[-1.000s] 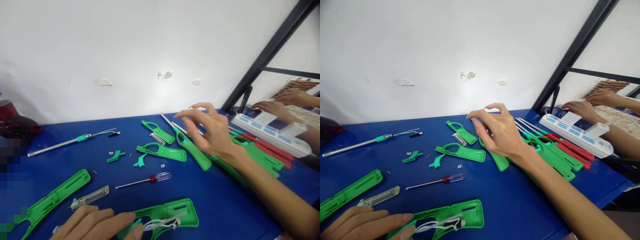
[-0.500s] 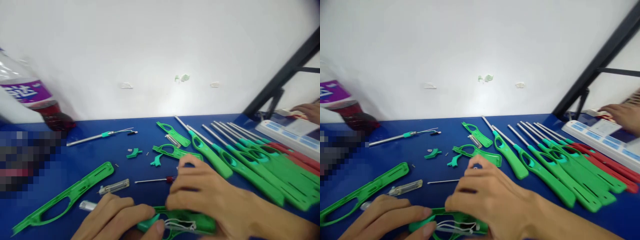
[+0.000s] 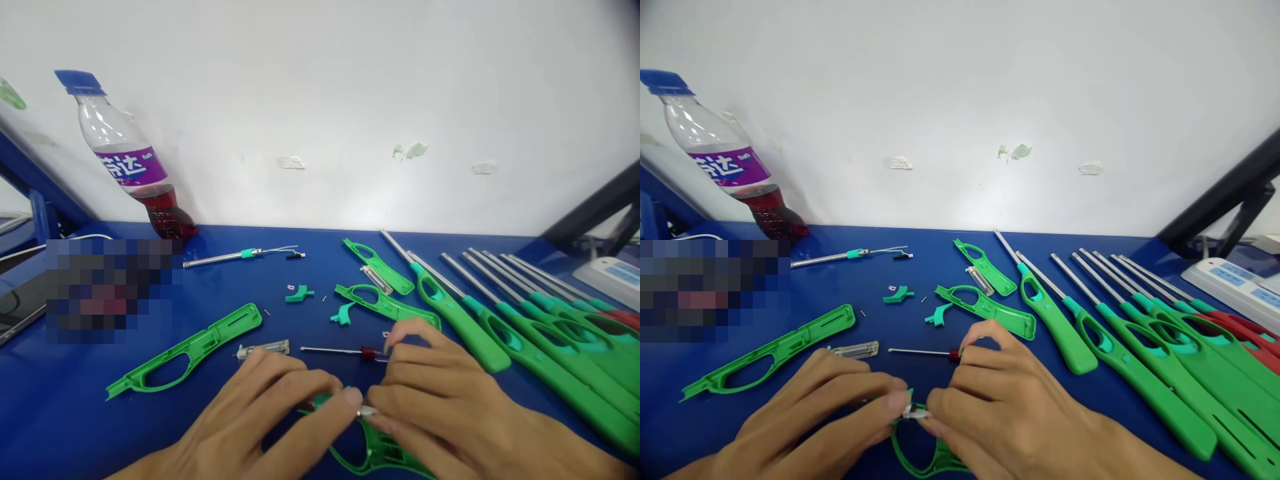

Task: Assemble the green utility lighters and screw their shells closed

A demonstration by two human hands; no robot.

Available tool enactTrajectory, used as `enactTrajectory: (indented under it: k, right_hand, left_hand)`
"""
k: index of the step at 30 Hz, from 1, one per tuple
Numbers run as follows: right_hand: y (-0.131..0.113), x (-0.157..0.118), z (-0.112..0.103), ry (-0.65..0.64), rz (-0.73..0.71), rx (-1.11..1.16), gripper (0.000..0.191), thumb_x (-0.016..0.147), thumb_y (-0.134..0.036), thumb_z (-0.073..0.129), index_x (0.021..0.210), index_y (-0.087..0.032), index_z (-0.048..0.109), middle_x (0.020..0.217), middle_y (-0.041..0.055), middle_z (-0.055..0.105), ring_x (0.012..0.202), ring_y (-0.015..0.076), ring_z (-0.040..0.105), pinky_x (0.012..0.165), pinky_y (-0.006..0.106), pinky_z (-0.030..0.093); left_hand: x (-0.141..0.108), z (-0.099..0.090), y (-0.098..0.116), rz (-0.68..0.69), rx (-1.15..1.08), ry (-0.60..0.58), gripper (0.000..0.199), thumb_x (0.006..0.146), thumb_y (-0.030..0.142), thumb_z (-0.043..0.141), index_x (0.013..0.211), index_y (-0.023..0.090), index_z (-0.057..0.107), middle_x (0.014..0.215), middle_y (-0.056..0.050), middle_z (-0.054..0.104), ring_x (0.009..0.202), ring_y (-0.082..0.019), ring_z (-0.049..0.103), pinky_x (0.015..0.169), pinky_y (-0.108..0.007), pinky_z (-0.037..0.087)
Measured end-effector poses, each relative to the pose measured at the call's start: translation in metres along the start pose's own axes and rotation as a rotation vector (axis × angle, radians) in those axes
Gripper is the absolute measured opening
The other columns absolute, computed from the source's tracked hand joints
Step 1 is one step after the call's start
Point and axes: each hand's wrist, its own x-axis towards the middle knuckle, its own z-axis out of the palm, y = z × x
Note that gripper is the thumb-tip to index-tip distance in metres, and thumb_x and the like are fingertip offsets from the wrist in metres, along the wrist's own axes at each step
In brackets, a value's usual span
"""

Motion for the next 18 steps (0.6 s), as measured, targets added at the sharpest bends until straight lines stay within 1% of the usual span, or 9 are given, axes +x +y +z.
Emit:
enactTrajectory:
  k: [2, 5, 9, 13, 15, 18]
  right_hand:
    - [0.002, 0.0, -0.001, 0.003, -0.011, -0.003, 0.026, 0.116, -0.018, 0.053, 0.099, -0.02, 0.073, 0.072, -0.0039, 0.068, 0.062, 0.0143, 0.057, 0.094, 0.035, 0.055]
    - [0.005, 0.0, -0.004, 0.03, -0.018, -0.014, 0.022, 0.112, -0.015, 0.056, 0.098, -0.019, 0.073, 0.071, -0.0029, 0.068, 0.061, 0.0145, 0.055, 0.091, 0.037, 0.055]
    - [0.005, 0.002, -0.008, 0.057, -0.025, -0.05, 0.02, 0.108, -0.013, 0.059, 0.096, -0.019, 0.074, 0.066, -0.0031, 0.065, 0.056, 0.0143, 0.053, 0.088, 0.04, 0.056]
    - [0.003, 0.002, -0.012, 0.052, -0.032, -0.092, 0.023, 0.109, -0.015, 0.059, 0.093, -0.019, 0.075, 0.064, -0.003, 0.066, 0.054, 0.0143, 0.054, 0.087, 0.04, 0.057]
    - [0.0, 0.001, -0.013, 0.02, -0.037, -0.11, 0.025, 0.111, -0.016, 0.057, 0.094, -0.019, 0.076, 0.065, -0.0025, 0.069, 0.055, 0.0147, 0.058, 0.089, 0.04, 0.058]
    - [-0.003, -0.003, -0.012, -0.016, -0.048, -0.136, 0.027, 0.113, -0.018, 0.056, 0.098, -0.019, 0.078, 0.067, -0.002, 0.071, 0.058, 0.0154, 0.063, 0.094, 0.041, 0.058]
  left_hand:
    - [0.0, 0.001, -0.005, -0.009, 0.008, -0.033, 0.032, 0.116, 0.012, 0.052, 0.141, 0.021, 0.072, 0.119, -0.001, 0.081, 0.111, -0.016, 0.073, 0.116, -0.031, 0.052]
    - [0.001, 0.003, -0.006, -0.047, 0.051, -0.003, 0.031, 0.115, 0.012, 0.057, 0.143, 0.018, 0.07, 0.121, -0.004, 0.08, 0.114, -0.016, 0.073, 0.118, -0.032, 0.051]
    - [0.001, 0.005, -0.004, -0.098, 0.074, 0.033, 0.031, 0.117, 0.011, 0.051, 0.14, 0.016, 0.07, 0.122, -0.007, 0.078, 0.113, -0.013, 0.075, 0.117, -0.027, 0.053]
    - [-0.006, 0.007, -0.004, -0.084, 0.093, 0.063, 0.036, 0.115, 0.012, 0.049, 0.142, 0.02, 0.071, 0.123, -0.007, 0.078, 0.11, -0.015, 0.079, 0.11, -0.027, 0.062]
    - [-0.011, 0.007, -0.005, -0.061, 0.097, 0.063, 0.04, 0.112, 0.013, 0.052, 0.144, 0.023, 0.072, 0.121, -0.006, 0.08, 0.107, -0.018, 0.081, 0.107, -0.03, 0.065]
    - [-0.016, 0.006, -0.006, -0.041, 0.105, 0.028, 0.048, 0.107, 0.013, 0.057, 0.151, 0.027, 0.069, 0.119, -0.005, 0.082, 0.106, -0.02, 0.083, 0.108, -0.035, 0.067]
